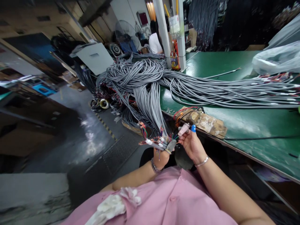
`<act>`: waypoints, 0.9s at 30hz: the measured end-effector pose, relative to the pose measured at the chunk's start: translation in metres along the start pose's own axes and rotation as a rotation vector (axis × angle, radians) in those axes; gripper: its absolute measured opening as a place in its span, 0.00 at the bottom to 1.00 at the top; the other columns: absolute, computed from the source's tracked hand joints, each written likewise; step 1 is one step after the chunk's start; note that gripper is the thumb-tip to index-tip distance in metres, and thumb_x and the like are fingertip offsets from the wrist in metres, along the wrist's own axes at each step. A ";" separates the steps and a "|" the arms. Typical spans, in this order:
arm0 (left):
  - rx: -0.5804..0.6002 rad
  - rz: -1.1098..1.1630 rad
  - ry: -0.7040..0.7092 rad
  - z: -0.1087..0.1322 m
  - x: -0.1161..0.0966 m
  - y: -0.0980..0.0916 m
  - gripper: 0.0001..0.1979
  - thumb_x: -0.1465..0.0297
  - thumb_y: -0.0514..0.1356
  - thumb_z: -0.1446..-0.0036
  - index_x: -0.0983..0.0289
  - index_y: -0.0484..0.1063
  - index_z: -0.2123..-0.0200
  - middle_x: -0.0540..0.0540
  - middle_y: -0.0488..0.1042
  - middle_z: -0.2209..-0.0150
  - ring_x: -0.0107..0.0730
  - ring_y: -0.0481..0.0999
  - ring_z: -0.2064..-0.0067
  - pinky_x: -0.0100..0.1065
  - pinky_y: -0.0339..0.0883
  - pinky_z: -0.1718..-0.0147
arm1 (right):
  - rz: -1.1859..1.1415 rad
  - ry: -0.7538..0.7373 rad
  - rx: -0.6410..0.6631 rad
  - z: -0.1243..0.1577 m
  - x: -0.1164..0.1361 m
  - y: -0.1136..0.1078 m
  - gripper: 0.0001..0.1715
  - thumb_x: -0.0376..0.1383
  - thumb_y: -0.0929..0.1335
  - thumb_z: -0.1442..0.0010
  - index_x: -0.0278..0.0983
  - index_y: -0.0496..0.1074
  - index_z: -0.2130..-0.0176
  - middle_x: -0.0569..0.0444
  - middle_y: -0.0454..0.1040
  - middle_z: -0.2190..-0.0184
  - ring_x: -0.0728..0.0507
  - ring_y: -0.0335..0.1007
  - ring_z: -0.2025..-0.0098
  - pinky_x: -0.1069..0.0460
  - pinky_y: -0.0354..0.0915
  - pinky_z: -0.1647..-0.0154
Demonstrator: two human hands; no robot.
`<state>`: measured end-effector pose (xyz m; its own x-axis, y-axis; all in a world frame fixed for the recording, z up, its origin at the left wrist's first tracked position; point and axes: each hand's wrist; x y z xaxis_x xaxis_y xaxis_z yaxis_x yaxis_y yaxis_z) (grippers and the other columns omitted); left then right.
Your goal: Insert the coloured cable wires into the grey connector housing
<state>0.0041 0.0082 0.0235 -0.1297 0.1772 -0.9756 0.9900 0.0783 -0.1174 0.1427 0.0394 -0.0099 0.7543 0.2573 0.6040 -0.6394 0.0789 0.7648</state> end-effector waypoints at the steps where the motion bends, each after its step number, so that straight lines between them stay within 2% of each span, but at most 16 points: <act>1: -0.007 -0.001 -0.006 0.001 -0.001 -0.001 0.14 0.57 0.67 0.52 0.61 0.73 0.75 0.54 0.76 0.77 0.35 0.75 0.73 0.36 0.71 0.71 | -0.002 0.019 0.014 0.002 0.001 -0.001 0.30 0.62 0.66 0.46 0.40 0.76 0.64 0.53 0.75 0.70 0.48 0.67 0.72 0.53 0.66 0.72; 6: -0.032 0.031 -0.046 0.000 -0.003 -0.003 0.18 0.54 0.68 0.55 0.62 0.70 0.77 0.52 0.72 0.81 0.32 0.73 0.78 0.33 0.69 0.76 | 0.009 0.080 0.092 0.010 0.005 -0.006 0.22 0.55 0.70 0.45 0.40 0.76 0.65 0.54 0.75 0.69 0.49 0.67 0.71 0.54 0.66 0.71; 12: -0.035 0.080 -0.092 -0.003 -0.007 -0.004 0.17 0.57 0.68 0.53 0.62 0.68 0.76 0.50 0.72 0.82 0.30 0.73 0.80 0.31 0.68 0.78 | 0.105 0.032 0.104 0.009 0.015 0.001 0.22 0.54 0.70 0.44 0.39 0.76 0.66 0.55 0.73 0.70 0.49 0.65 0.72 0.54 0.64 0.72; 16: -0.002 0.089 -0.075 -0.005 -0.010 -0.002 0.14 0.61 0.66 0.49 0.62 0.68 0.77 0.50 0.73 0.81 0.29 0.74 0.77 0.31 0.71 0.73 | 0.238 -0.108 0.027 0.003 0.011 0.006 0.20 0.53 0.71 0.44 0.38 0.76 0.69 0.56 0.70 0.75 0.50 0.61 0.75 0.54 0.61 0.73; 19: -0.003 0.075 -0.076 -0.007 -0.009 0.002 0.14 0.62 0.66 0.49 0.63 0.68 0.78 0.50 0.72 0.81 0.29 0.73 0.77 0.32 0.70 0.72 | 0.350 -0.305 -0.096 -0.002 0.003 0.003 0.25 0.57 0.69 0.44 0.38 0.76 0.71 0.55 0.70 0.77 0.49 0.62 0.76 0.52 0.61 0.73; 21: -0.018 0.068 -0.081 -0.008 -0.007 0.005 0.14 0.62 0.66 0.49 0.63 0.68 0.78 0.50 0.72 0.81 0.29 0.73 0.77 0.32 0.70 0.72 | 0.374 -0.359 -0.138 -0.004 -0.001 0.002 0.28 0.60 0.67 0.45 0.39 0.76 0.71 0.53 0.73 0.75 0.47 0.65 0.74 0.51 0.63 0.71; 24: -0.009 0.086 -0.074 -0.009 -0.003 0.010 0.14 0.62 0.66 0.49 0.63 0.68 0.78 0.50 0.72 0.80 0.29 0.72 0.77 0.32 0.69 0.72 | 0.272 -0.248 -0.102 -0.007 -0.001 0.004 0.29 0.61 0.68 0.47 0.40 0.78 0.68 0.52 0.76 0.71 0.46 0.68 0.72 0.50 0.65 0.71; 27: -0.005 0.110 -0.065 -0.009 0.001 0.013 0.13 0.63 0.66 0.50 0.63 0.68 0.77 0.49 0.72 0.80 0.28 0.72 0.77 0.31 0.68 0.72 | 0.130 -0.177 -0.094 -0.009 0.001 0.009 0.26 0.58 0.71 0.49 0.39 0.77 0.67 0.54 0.76 0.72 0.47 0.68 0.73 0.52 0.65 0.73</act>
<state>0.0160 0.0181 0.0224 -0.0161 0.1214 -0.9925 0.9978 0.0666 -0.0080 0.1369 0.0490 -0.0045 0.6739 0.0990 0.7322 -0.7376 0.1475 0.6589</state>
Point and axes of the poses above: each hand's wrist, its own z-axis away from the middle knuckle, its own y-axis out of the palm, x = y × z
